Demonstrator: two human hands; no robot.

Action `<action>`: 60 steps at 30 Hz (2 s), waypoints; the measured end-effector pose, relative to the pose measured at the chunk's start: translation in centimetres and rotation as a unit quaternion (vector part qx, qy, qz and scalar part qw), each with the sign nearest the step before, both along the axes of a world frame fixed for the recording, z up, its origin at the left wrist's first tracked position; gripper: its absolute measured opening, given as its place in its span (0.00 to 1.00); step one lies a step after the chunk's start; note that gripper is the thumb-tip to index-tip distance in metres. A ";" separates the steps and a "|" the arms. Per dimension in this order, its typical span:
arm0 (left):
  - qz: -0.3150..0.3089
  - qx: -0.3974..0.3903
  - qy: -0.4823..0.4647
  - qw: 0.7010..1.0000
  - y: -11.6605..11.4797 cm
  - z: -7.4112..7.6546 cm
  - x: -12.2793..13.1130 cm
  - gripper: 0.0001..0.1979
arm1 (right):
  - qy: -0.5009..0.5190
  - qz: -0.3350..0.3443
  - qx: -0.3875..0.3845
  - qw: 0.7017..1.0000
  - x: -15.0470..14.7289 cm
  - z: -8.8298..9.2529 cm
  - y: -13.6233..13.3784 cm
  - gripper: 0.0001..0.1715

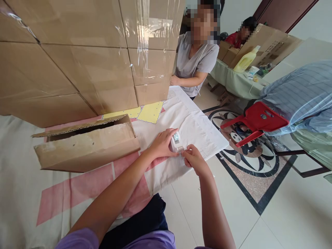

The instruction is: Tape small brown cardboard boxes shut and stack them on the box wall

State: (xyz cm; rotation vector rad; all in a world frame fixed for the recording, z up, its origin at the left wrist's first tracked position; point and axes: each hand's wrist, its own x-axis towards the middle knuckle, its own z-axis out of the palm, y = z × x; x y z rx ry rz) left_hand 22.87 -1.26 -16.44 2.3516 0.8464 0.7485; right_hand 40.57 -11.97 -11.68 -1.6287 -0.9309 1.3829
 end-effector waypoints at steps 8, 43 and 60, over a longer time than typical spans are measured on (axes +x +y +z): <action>-0.003 -0.004 -0.003 1.000 0.0 0.0 0.0 0.60 | -0.060 0.035 0.029 0.997 0.7 -0.7 0.1 0.27; 0.205 0.172 -0.250 0.930 -12.0 12.8 -18.2 0.04 | -0.120 0.163 0.509 0.837 -14.9 6.9 -0.8 0.26; 0.305 -0.094 -0.065 0.945 -4.5 20.1 -31.3 0.08 | -0.412 0.339 0.508 0.676 -20.1 6.9 9.1 0.27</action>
